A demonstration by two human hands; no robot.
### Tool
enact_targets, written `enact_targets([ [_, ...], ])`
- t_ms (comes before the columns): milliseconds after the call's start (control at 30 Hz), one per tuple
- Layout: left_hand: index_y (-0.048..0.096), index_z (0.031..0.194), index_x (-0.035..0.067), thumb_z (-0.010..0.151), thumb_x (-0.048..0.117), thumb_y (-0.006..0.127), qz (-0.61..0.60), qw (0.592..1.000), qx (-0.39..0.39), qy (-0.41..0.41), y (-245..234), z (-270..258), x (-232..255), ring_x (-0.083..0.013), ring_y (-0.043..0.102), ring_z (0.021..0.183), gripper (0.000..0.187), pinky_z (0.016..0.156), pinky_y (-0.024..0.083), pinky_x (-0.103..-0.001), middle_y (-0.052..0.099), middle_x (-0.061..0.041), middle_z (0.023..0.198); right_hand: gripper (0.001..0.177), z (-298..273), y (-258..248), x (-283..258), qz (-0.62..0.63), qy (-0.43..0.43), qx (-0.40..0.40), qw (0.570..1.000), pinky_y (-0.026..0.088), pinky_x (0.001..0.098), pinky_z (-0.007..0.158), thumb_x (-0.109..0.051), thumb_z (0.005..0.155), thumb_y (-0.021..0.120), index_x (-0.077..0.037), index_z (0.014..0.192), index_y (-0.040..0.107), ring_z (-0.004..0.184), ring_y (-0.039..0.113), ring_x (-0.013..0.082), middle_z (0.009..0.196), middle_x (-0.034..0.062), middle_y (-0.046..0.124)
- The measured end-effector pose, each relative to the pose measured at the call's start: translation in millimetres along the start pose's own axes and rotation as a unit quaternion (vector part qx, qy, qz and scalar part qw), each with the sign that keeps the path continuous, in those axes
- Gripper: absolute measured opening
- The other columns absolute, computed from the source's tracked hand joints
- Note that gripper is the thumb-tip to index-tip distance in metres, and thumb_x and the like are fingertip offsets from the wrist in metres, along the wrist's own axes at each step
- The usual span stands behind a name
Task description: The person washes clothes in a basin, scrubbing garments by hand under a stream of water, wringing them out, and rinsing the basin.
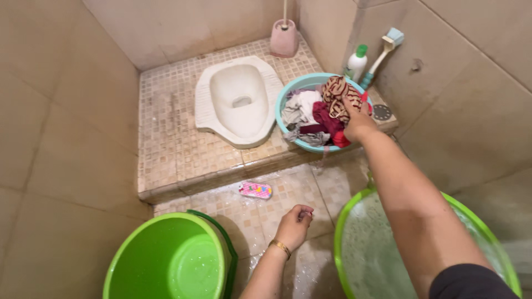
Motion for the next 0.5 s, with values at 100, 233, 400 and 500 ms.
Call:
enact_targets([
  [100, 0.070, 0.112, 0.009, 0.094, 0.021, 0.063, 0.015, 1.000, -0.006, 0.001, 14, 3, 5, -0.0201, 0.070, 0.087, 0.022, 0.081, 0.056, -0.033, 0.074, -0.008, 0.093, 0.113, -42, -18, 8, -0.011, 0.027, 0.015, 0.999, 0.050, 0.0515, 0.101, -0.013, 0.077, 0.073, -0.044, 0.165, 0.010, 0.129, 0.054, 0.0482, 0.168, 0.0270, 0.009],
  [233, 0.065, 0.121, 0.006, 0.094, 0.026, 0.064, 0.079, 0.997, -0.002, 0.016, 46, -2, 13, -0.0275, 0.066, 0.108, 0.033, 0.096, 0.053, -0.036, 0.067, -0.016, 0.117, 0.069, -157, -5, 33, -0.161, -0.075, -0.017, 0.984, 0.054, 0.0517, 0.095, -0.032, 0.085, 0.069, -0.018, 0.148, 0.046, 0.116, 0.064, 0.0415, 0.143, 0.0223, 0.047],
  [400, 0.039, 0.149, 0.009, 0.097, 0.030, 0.065, 0.125, 0.989, -0.007, -0.077, 84, -31, -6, -0.0411, 0.042, 0.137, 0.062, 0.113, 0.039, -0.043, 0.038, -0.024, 0.151, 0.042, -297, 11, 185, -0.174, 0.032, -0.089, 0.980, 0.051, 0.0464, 0.102, -0.037, 0.083, 0.069, -0.018, 0.121, 0.070, 0.122, 0.061, 0.0319, 0.131, 0.0126, 0.060],
  [500, 0.012, 0.161, 0.012, 0.098, 0.028, 0.064, 0.162, 0.981, -0.042, -0.097, 110, -51, -16, -0.0460, 0.036, 0.142, 0.083, 0.116, 0.038, -0.046, 0.027, -0.026, 0.157, 0.042, -351, 4, 289, -0.231, 0.129, -0.089, 0.960, 0.051, 0.0426, 0.111, -0.047, 0.090, 0.068, -0.013, 0.116, 0.074, 0.125, 0.063, 0.0319, 0.128, 0.0143, 0.067],
])
Point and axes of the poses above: each hand's wrist, its own z-axis towards the middle knuckle, its own y-axis out of the palm, x = y × z, the point moved 9 cm from there along z, towards the middle knuckle
